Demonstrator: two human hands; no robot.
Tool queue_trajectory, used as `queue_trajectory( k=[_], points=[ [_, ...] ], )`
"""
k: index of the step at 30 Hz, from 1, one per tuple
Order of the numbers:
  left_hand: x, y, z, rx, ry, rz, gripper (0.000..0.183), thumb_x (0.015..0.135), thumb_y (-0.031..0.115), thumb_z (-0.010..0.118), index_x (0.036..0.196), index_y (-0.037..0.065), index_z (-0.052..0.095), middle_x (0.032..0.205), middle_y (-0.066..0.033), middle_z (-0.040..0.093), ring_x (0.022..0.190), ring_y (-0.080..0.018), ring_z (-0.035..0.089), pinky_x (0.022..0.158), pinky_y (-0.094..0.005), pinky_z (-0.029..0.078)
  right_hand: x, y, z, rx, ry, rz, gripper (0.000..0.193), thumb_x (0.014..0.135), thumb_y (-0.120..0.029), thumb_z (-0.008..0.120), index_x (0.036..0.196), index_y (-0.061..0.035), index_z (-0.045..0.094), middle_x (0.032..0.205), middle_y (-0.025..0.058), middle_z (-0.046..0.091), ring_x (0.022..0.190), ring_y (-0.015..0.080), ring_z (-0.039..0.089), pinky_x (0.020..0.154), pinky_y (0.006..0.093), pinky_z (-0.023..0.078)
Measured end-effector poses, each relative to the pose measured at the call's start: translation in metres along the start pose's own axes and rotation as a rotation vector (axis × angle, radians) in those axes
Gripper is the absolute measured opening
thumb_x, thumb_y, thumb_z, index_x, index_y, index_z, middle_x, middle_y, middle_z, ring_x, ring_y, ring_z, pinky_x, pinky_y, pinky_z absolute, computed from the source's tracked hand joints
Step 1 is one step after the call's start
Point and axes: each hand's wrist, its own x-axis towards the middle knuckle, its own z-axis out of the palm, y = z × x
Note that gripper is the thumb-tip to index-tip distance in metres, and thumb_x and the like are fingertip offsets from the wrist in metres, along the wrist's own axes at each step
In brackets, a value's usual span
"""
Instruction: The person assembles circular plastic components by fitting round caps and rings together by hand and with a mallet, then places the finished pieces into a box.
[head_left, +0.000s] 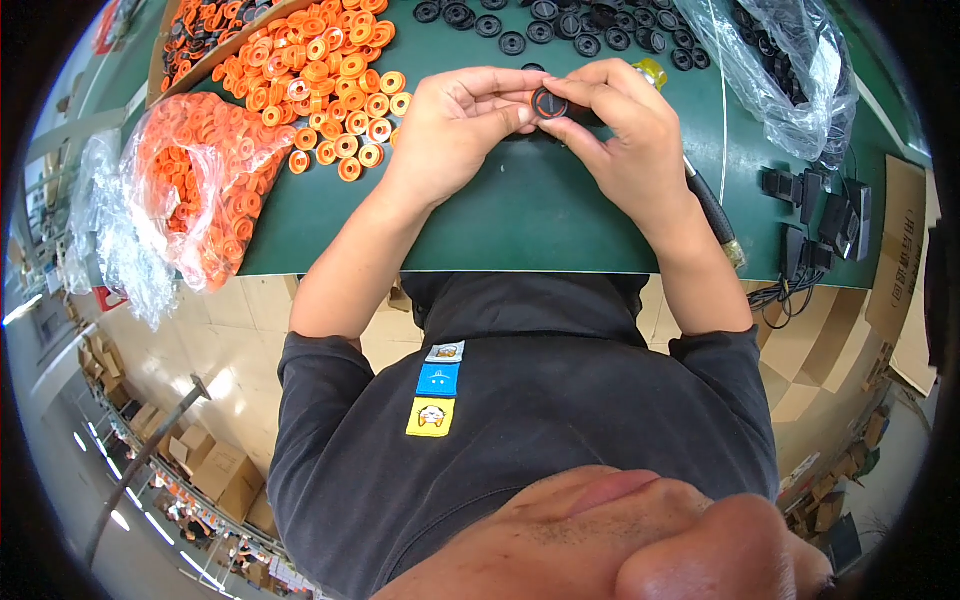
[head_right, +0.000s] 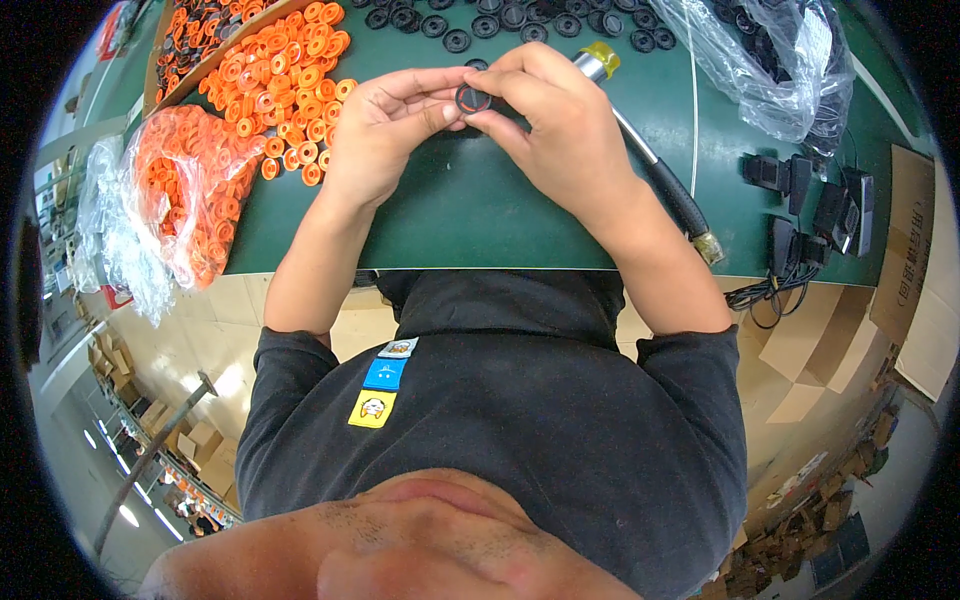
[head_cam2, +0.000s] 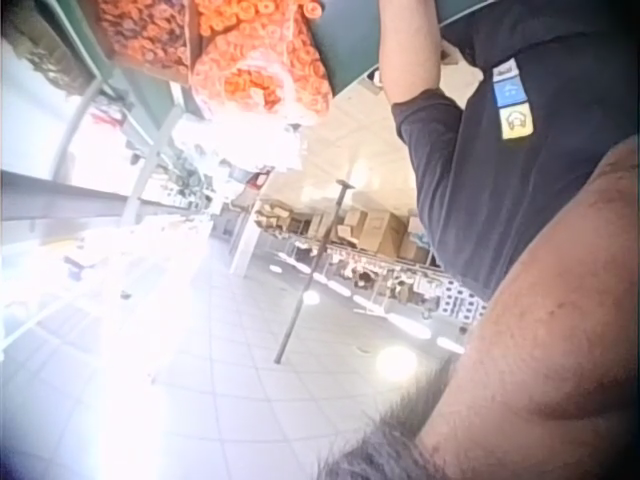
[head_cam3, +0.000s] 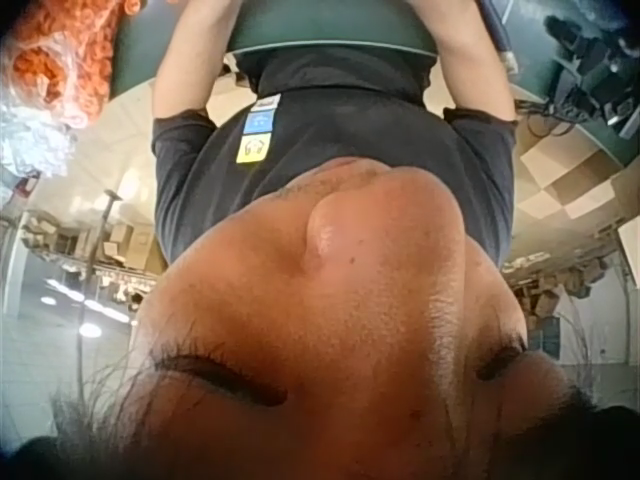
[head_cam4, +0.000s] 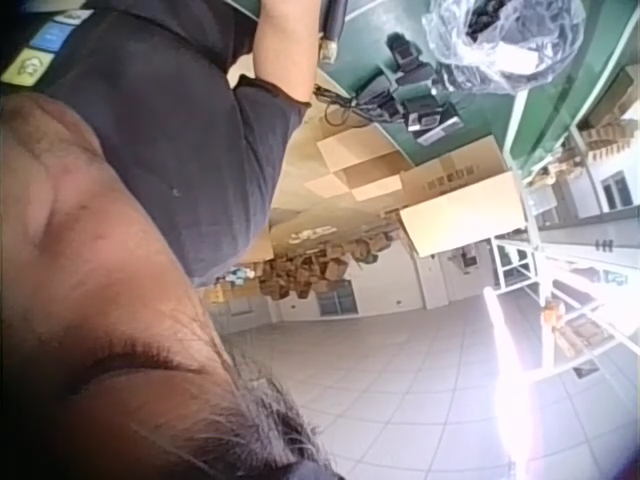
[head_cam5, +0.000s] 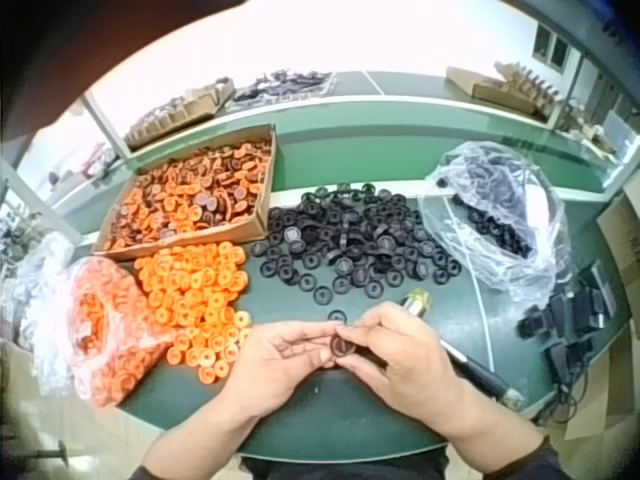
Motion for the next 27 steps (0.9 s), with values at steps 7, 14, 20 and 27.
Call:
queue_trajectory(
  k=[7, 14, 20, 27],
  points=[
    [-0.0007, 0.0000, 0.0010, -0.018, 0.029, -0.009, 0.032, 0.092, -0.003, 0.064, 0.125, -0.006, 0.064, 0.106, -0.0110, 0.071, 0.093, -0.0138, 0.068, 0.088, -0.0265, 0.056, -0.0007, -0.0006, 0.0013, -0.024, 0.010, 0.010, 0.034, 0.072, -0.004, 0.081, 0.105, -0.0012, 0.072, 0.094, 0.0106, 0.065, 0.082, 0.0259, 0.066, 0.071, 0.0327, 0.054],
    [-0.0008, 0.0015, 0.0016, -0.019, 0.023, -0.010, 0.032, 0.092, -0.004, 0.063, 0.125, -0.006, 0.064, 0.106, -0.0113, 0.071, 0.094, -0.0140, 0.068, 0.088, -0.0268, 0.056, 0.0003, -0.0015, 0.0006, -0.013, 0.002, -0.001, 0.032, 0.074, -0.003, 0.080, 0.104, -0.0006, 0.071, 0.094, 0.0110, 0.065, 0.083, 0.0262, 0.066, 0.071, 0.0327, 0.054],
    [-0.0015, 0.0006, 0.0008, -0.018, 0.029, 0.006, 0.032, 0.092, -0.004, 0.063, 0.124, -0.005, 0.064, 0.108, -0.0115, 0.071, 0.094, -0.0142, 0.068, 0.089, -0.0270, 0.056, 0.0005, -0.0013, 0.0007, -0.006, 0.007, -0.026, 0.033, 0.074, -0.002, 0.080, 0.105, 0.0004, 0.071, 0.095, 0.0120, 0.065, 0.083, 0.0267, 0.066, 0.072, 0.0328, 0.055],
    [-0.0010, 0.0022, 0.0034, -0.062, 0.022, 0.032, 0.031, 0.093, -0.002, 0.064, 0.124, -0.005, 0.065, 0.109, -0.0115, 0.071, 0.094, -0.0136, 0.068, 0.088, -0.0264, 0.055, 0.0008, -0.0009, 0.0012, -0.004, 0.022, -0.025, 0.034, 0.073, -0.001, 0.080, 0.105, 0.0007, 0.070, 0.095, 0.0124, 0.065, 0.083, 0.0272, 0.066, 0.072, 0.0329, 0.055]
  ],
)
